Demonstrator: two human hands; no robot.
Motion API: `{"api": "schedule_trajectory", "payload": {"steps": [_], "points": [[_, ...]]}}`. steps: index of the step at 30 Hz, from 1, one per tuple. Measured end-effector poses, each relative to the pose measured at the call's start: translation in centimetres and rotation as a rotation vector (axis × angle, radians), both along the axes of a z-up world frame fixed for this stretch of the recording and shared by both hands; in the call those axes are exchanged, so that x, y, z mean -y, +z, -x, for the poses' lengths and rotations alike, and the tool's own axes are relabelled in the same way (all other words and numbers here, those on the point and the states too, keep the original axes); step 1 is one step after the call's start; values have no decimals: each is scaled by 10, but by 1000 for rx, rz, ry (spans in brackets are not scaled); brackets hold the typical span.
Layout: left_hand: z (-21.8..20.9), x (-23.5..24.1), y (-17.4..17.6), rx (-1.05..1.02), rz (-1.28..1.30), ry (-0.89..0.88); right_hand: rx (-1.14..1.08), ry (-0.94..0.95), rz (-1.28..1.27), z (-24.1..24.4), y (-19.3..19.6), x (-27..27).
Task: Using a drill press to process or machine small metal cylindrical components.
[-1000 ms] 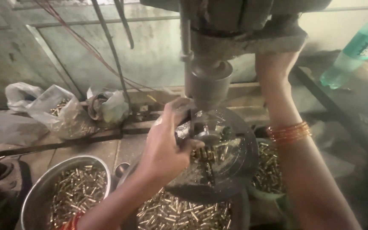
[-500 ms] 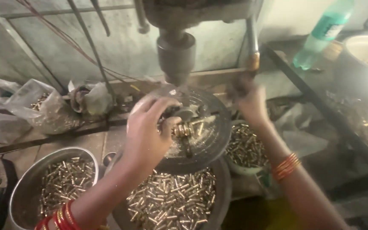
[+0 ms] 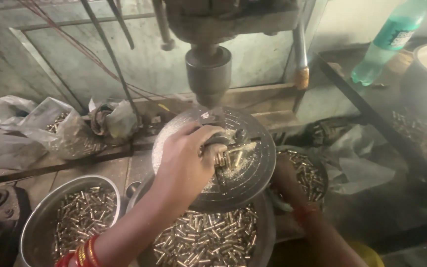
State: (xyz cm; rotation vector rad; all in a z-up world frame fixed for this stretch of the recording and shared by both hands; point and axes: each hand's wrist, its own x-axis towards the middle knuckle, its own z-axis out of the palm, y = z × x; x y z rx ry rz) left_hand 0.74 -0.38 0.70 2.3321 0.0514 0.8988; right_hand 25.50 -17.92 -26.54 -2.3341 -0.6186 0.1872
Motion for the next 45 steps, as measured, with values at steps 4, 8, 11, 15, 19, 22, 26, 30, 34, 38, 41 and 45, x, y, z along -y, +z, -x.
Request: {"api": "schedule_trajectory", "payload": {"steps": [4,8,11,15,19,22,26,30,34,38,41,45], "points": [[14,-7,6,-154,194,-144,393,-18,-160,-67,-83,14],[27,-15,29,-599,295,98,22,-176,-559,-16,-4,23],[24,-24,21,-585,425,140,-57,-283,-569,70,131,34],[20,-21,6,-556,919,-124,17,-186,-743,133,205,25],[21,-3,7,-527,1148,-272,-73,-80,-847,166,232,2],[24,-5,-1,-464,1170,-373,-96,25,-996,167,220,-9],[21,-18,-12,-359,1250,-453,-286,85,-1154,177,232,-18],[25,-25,-9,-313,1303,-464,-38,172,-861,183,235,-25],[28,-26,-2,-357,1288,-391,-224,-166,-726,197,249,-31],[27,-24,-11,-348,1289,-459,-300,-163,-813,194,224,-37],[31,-24,-3,-317,1205,-545,6,219,-807,194,222,-39],[37,-22,8,-384,1041,-429,-68,54,-846,193,238,-35]]}}
